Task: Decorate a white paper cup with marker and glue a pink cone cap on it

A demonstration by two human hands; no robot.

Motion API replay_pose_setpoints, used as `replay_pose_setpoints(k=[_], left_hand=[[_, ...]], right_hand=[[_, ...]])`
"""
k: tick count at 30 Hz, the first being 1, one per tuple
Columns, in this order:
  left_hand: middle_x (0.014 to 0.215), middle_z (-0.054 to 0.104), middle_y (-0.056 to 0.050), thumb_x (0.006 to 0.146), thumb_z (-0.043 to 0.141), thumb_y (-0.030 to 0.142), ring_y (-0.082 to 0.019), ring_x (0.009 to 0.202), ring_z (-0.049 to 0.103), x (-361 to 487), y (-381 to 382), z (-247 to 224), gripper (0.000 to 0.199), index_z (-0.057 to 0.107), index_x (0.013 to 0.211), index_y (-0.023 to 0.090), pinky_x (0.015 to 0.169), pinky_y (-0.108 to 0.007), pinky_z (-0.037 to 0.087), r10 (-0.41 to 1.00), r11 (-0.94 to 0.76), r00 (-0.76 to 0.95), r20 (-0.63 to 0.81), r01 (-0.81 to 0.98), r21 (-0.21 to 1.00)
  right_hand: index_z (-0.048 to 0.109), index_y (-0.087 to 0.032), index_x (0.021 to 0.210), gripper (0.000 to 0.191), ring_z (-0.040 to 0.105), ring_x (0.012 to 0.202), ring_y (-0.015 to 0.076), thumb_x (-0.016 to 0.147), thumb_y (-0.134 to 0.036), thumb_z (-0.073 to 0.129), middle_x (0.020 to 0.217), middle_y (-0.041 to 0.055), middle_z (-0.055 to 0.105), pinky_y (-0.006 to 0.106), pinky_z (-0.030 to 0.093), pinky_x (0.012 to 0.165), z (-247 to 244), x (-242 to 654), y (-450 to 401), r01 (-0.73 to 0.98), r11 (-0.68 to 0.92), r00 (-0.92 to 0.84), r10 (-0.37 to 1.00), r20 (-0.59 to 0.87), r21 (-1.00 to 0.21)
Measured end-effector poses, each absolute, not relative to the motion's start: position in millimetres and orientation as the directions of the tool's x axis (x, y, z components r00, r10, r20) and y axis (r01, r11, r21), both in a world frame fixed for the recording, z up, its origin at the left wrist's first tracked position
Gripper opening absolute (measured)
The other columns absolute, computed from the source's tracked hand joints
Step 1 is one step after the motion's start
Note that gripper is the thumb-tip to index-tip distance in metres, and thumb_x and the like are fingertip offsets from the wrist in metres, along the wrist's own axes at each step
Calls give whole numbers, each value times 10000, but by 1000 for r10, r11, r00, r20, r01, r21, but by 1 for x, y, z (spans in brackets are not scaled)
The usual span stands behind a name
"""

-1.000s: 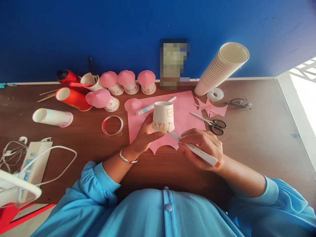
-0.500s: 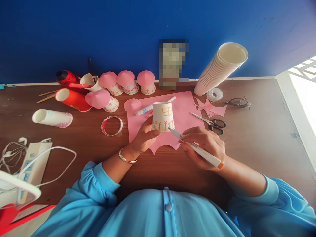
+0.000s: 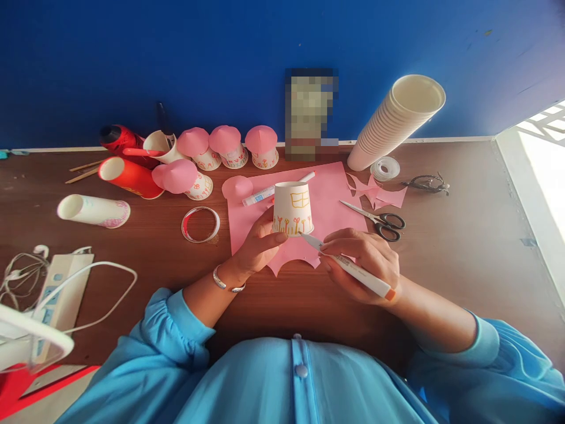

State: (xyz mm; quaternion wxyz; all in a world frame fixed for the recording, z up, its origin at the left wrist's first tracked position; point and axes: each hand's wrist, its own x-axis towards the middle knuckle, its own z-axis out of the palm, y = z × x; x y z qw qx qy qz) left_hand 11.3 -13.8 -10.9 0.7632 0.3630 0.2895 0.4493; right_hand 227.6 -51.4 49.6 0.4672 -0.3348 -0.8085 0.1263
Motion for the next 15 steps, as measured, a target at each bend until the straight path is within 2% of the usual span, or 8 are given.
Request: replay_pose_setpoints(k=[4, 9, 15], left_hand=[[1259, 786, -76, 775, 929, 442, -309, 1213, 705, 11, -14, -12, 478, 791, 1197, 264, 1079, -475, 549, 894, 333, 437, -104, -489, 807], [1211, 795, -67, 760, 944, 432, -279, 1163, 712, 11, -14, -11, 549, 782, 1259, 269, 1054, -442, 552, 891, 344, 440, -111, -496, 797], [1188, 804, -69, 751, 943, 423, -294, 1144, 727, 12, -14, -12, 487, 796, 1186, 256, 1049, -468, 558, 902, 338, 412, -127, -492, 802]], right_hand=[[635, -191, 1073, 100, 761, 677, 168, 996, -129, 630, 778, 44, 743, 268, 639, 604, 50, 228, -51, 403, 761, -337, 640, 690, -509], [640, -206, 1096, 148, 759, 699, 171, 981, -113, 634, 827, 49, 748, 273, 629, 596, 49, 228, -51, 433, 735, -313, 666, 678, -522], [653, -201, 1080, 176, 759, 687, 179, 940, -94, 653, 799, 37, 752, 282, 628, 611, 48, 228, -51, 421, 736, -329, 669, 666, -531]])
